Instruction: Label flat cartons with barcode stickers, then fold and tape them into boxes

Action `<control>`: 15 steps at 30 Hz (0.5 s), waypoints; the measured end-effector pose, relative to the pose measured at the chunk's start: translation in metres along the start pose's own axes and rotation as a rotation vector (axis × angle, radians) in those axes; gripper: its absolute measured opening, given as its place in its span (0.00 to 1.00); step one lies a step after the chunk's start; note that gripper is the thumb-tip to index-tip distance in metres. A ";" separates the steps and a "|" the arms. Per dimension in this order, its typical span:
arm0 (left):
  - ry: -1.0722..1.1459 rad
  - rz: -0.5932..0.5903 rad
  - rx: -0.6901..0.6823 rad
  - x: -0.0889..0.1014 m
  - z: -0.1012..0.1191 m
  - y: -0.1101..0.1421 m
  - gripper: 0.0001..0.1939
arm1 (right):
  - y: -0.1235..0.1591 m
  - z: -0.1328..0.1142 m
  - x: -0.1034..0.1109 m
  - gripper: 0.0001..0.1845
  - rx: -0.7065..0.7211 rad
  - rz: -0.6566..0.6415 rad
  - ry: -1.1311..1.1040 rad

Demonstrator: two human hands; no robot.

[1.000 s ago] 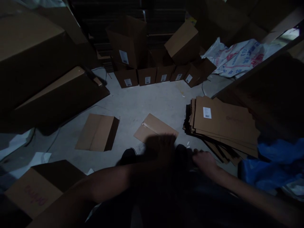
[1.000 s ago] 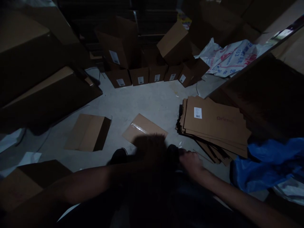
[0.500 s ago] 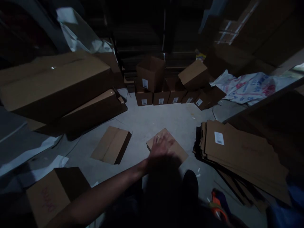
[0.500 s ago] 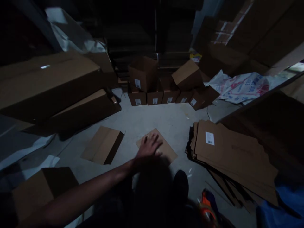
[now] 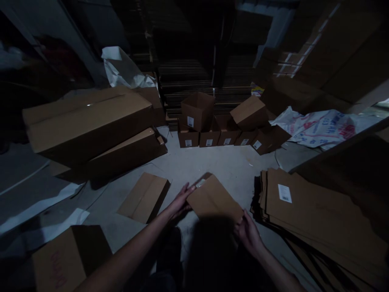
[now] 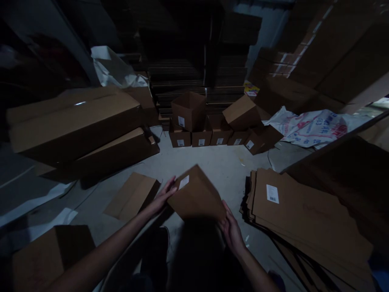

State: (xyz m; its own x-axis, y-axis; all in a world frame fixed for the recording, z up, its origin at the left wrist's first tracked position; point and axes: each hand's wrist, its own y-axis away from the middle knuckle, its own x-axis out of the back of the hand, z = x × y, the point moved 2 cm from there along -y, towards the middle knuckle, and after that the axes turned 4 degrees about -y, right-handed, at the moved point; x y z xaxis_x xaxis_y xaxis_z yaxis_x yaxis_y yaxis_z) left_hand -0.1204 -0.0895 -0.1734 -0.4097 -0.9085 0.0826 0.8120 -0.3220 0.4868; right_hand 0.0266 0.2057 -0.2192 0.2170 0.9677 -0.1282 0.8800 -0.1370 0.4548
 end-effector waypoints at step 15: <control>-0.465 0.182 0.020 0.015 -0.002 0.002 0.41 | -0.021 0.026 -0.007 0.47 0.242 -0.242 0.346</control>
State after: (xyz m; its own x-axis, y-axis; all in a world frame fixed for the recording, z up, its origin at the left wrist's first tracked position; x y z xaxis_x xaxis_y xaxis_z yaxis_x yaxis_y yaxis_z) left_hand -0.1237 -0.1041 -0.1723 -0.4076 -0.7327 0.5450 0.8815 -0.1599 0.4444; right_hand 0.0172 0.1961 -0.2511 -0.1235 0.9857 0.1146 0.9697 0.0954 0.2249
